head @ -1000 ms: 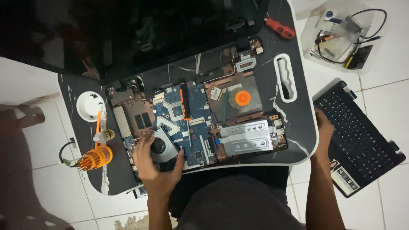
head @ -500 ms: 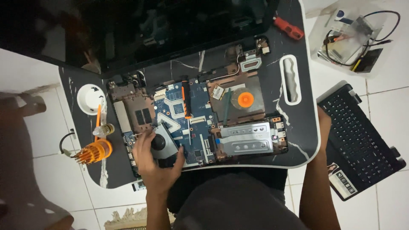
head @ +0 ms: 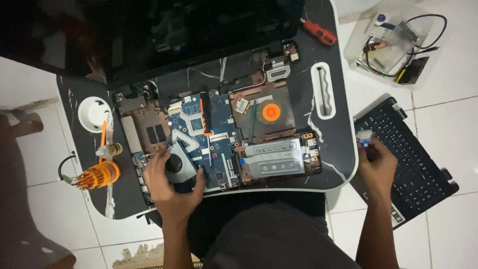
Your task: Disassembling a laptop motherboard by removing the cooling fan and disconnecting various ribbon cables and connectors.
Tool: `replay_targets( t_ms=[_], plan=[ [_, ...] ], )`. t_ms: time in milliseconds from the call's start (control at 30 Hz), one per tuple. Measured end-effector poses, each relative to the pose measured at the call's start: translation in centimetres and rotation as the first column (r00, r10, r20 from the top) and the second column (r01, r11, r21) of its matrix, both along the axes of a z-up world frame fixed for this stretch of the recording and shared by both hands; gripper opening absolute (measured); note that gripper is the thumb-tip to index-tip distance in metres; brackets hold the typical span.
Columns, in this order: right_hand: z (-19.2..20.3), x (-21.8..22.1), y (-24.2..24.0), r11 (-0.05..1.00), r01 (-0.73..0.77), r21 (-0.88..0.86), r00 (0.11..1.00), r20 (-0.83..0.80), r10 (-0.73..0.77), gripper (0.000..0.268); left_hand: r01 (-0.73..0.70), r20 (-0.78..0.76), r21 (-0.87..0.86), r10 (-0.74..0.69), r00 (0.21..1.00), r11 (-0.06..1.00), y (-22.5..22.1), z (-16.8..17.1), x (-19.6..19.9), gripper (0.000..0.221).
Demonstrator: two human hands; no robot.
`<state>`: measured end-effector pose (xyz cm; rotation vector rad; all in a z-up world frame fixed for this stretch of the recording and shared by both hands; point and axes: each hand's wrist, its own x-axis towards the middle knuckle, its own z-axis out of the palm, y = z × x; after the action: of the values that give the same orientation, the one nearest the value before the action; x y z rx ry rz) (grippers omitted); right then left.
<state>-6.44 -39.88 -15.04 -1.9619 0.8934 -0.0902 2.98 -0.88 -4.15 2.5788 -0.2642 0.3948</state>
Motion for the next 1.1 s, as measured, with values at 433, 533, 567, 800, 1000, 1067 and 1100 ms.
replay_targets(
  t_ms=[433,533,567,800,1000,1067,1100],
  plan=[
    [3.1,-0.1,-1.0,0.980,0.019,-0.200,0.947,0.319,0.047,0.014,-0.003,0.019,-0.046,0.004,1.000,0.999,0.3,0.3,0.1,0.069],
    [5.5,-0.5,-0.1,0.942,-0.043,-0.332,0.899,0.398,0.181,0.006,0.025,0.046,-0.086,-0.021,0.999,0.996,0.4,0.9,0.1,0.071],
    [6.5,-0.6,0.7,0.962,-0.024,-0.272,0.879,0.453,0.151,0.011,0.023,0.046,-0.111,-0.018,0.999,0.994,0.5,1.0,0.1,0.071],
    [11.2,-1.8,5.7,0.949,-0.183,-0.258,0.836,0.468,0.288,0.027,0.018,0.047,-0.217,-0.008,0.999,0.976,-0.2,2.5,0.1,0.078],
    [18.5,4.7,14.9,0.907,-0.386,-0.167,0.794,0.440,0.419,0.028,0.105,-0.013,-0.418,-0.121,0.993,0.902,-2.5,4.7,0.2,0.075],
    [18.0,5.1,15.6,0.906,-0.398,-0.147,0.796,0.437,0.420,0.030,0.048,-0.094,-0.426,-0.097,0.991,0.904,-2.9,5.0,0.1,0.077],
    [17.7,5.5,15.9,0.909,-0.394,-0.137,0.798,0.440,0.412,0.032,0.009,-0.163,-0.436,-0.088,0.983,0.900,-3.2,5.1,0.4,0.080]
  ],
)
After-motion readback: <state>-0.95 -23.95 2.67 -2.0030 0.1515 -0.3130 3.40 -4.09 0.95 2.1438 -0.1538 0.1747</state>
